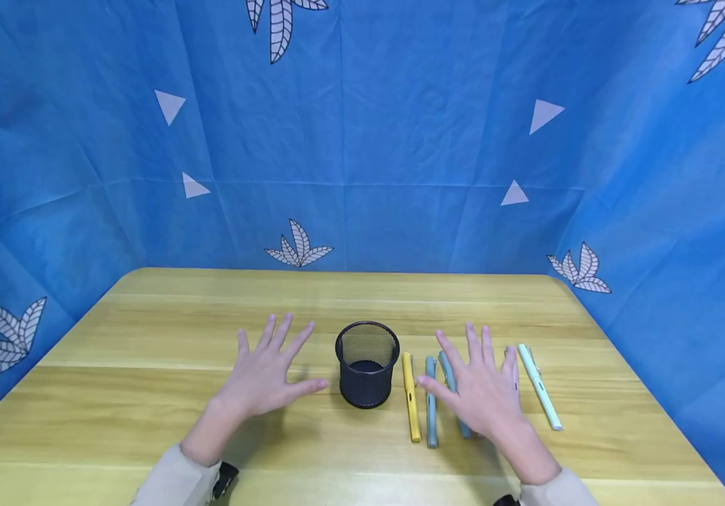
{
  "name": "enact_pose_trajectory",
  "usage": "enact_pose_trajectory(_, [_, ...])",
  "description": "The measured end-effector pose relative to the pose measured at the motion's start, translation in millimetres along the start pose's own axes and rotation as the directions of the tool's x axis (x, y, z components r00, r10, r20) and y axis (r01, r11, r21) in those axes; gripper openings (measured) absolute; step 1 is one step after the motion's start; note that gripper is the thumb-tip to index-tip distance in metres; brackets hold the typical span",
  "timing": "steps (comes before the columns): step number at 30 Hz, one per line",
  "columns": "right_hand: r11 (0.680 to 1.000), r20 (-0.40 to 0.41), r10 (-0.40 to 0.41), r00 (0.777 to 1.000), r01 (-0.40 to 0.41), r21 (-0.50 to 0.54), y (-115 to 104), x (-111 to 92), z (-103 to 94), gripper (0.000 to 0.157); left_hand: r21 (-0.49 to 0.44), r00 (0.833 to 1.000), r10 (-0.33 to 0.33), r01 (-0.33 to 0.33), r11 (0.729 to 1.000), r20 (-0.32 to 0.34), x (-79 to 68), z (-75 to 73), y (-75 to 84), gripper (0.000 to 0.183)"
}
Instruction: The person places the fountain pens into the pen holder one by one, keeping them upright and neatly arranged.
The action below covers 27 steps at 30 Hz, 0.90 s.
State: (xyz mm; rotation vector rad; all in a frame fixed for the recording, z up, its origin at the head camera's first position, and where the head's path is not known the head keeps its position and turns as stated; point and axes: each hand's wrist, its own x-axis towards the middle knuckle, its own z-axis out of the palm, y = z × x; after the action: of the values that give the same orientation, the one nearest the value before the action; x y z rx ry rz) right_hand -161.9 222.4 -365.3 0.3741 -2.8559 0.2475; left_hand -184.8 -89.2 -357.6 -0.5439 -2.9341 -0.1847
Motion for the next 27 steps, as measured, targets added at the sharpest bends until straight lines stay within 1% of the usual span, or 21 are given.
enact_pose_trajectory(4, [1.000, -0.012, -0.005, 1.000, 0.005, 0.000, 1.4, 1.1, -0.3, 0.072, -0.028, 1.000, 0.011, -0.011, 1.000, -0.019, 1.1, -2.0, -0.8, 0.092])
enact_pose_trajectory(8, [1.000, -0.018, -0.009, 1.000, 0.009, 0.000, 3.4, 1.3, -0.8, 0.073, -0.081, 1.000, 0.019, -0.020, 0.997, -0.020, 1.5, -3.2, -1.0, 0.090])
enact_pose_trajectory(16, [0.999, -0.016, -0.027, 1.000, 0.028, 0.032, 8.4, 2.0, -8.6, 0.071, -0.149, 0.999, 0.044, -0.048, 0.988, -0.032, 3.3, -2.0, -0.3, 0.079])
enact_pose_trajectory(24, [0.996, -0.021, -0.053, 0.998, 0.054, 0.066, 15.0, 0.3, -8.3, 0.067, -0.178, 0.994, 0.095, -0.104, 0.979, -0.057, 6.1, -1.8, 0.2, 0.068])
enact_pose_trajectory(27, [0.994, -0.035, -0.073, 0.997, 0.076, 0.077, 17.3, 0.8, -8.3, 0.064, -0.199, 0.993, 0.096, -0.107, 0.974, -0.063, 7.2, -1.5, -0.8, 0.065])
